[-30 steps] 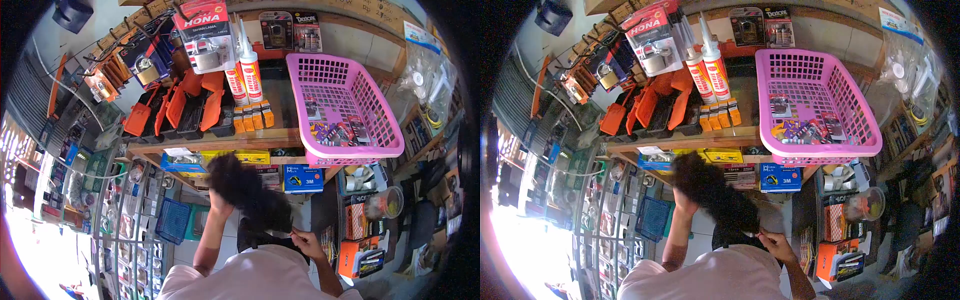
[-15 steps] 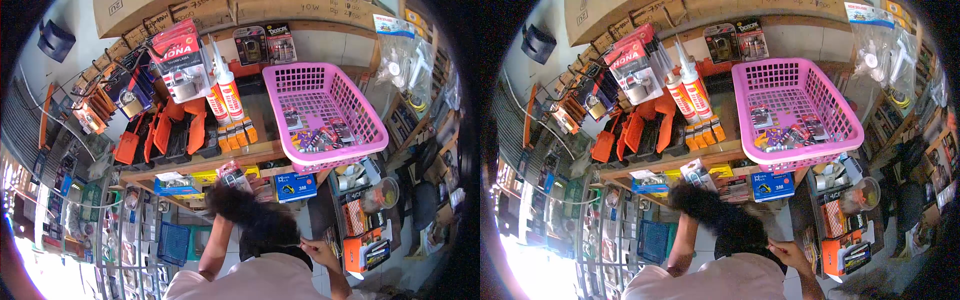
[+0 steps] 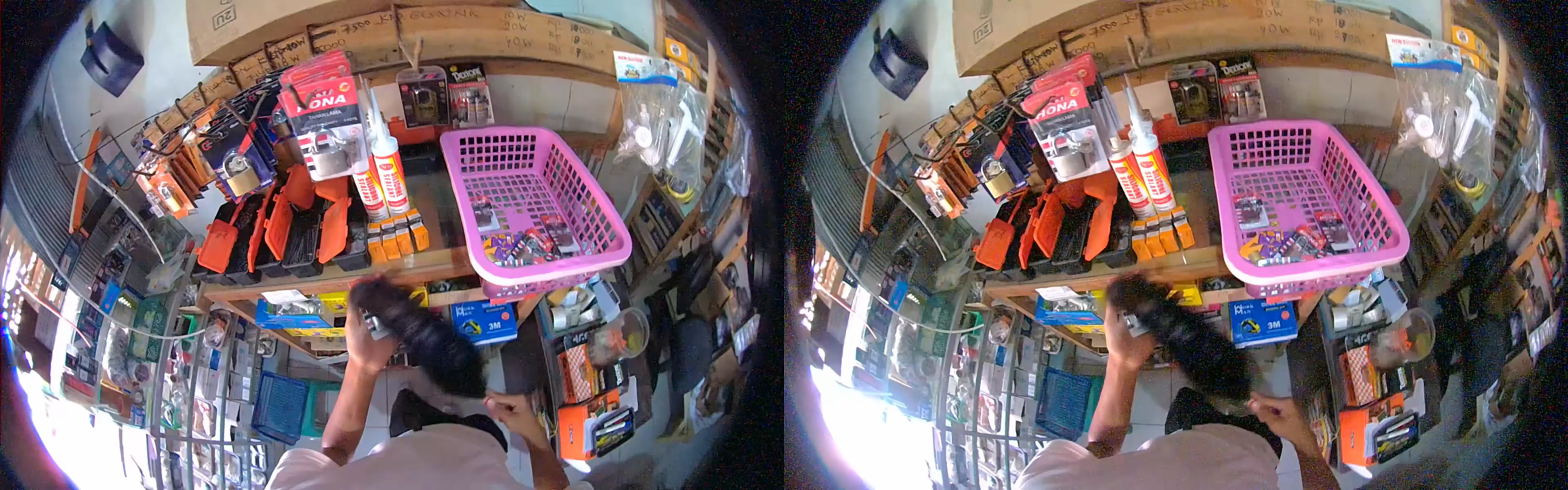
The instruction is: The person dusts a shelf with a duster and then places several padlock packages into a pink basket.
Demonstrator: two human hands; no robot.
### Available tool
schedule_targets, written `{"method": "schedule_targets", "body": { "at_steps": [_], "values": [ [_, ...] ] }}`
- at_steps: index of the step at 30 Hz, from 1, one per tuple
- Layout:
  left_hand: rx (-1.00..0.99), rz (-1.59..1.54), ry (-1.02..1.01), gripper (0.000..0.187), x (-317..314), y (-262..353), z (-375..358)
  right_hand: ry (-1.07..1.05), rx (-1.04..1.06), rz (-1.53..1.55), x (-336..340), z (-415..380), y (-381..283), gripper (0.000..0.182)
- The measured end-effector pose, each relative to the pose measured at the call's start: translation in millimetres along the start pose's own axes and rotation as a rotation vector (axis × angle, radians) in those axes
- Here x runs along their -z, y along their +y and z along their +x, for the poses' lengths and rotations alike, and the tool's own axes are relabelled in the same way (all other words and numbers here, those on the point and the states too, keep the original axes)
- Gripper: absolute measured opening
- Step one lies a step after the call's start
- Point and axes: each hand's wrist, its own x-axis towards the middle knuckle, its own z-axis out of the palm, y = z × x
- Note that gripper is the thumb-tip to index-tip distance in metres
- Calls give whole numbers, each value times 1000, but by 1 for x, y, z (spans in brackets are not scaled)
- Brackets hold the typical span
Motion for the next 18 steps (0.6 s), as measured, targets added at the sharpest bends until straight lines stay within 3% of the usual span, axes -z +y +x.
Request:
{"method": "schedule_targets", "body": {
  "at_steps": [1, 2, 3, 4, 5, 6, 10, 12, 13, 15, 17, 18],
  "values": [
    [31, -432, -153, 63, 0, -4, -3, -4, 10, -12, -2, 3, -4, 34],
    [-28, -149, -56, 48, 58, -35, 3, 31, 92, 41, -7, 7, -11, 33],
    [-43, -145, -61, 48, 51, -33, 2, 63, 173, 98, -8, 10, -18, 32],
    [32, -135, 117, 48, 33, -26, -2, 53, 121, -107, -2, 12, -25, 35],
    [108, -124, 291, 48, 20, -18, -2, 52, 139, -109, -3, 19, -20, 35],
    [122, -378, 5, 48, 18, -5, -4, 34, 180, 3, -8, 22, -8, 36],
    [16, -443, 143, 49, -9, 5, -18, 32, 131, 116, -9, 20, -22, 37],
    [-98, 145, 259, 48, -11, 6, -16, -100, 26, 42, 0, 28, 1, 36],
    [-110, 145, 250, 48, 16, -7, -18, -98, 40, 36, 2, 30, -2, 36],
    [131, 836, 292, 58, 89, -39, -17, -101, 122, 77, 0, 25, -14, 35],
    [-313, 1494, 156, 57, 44, -15, -22, -42, 147, 67, -7, 28, -17, 34],
    [-320, 1495, 149, 57, 21, -2, -21, -40, 126, 183, -13, 27, -9, 34]
  ]
}}
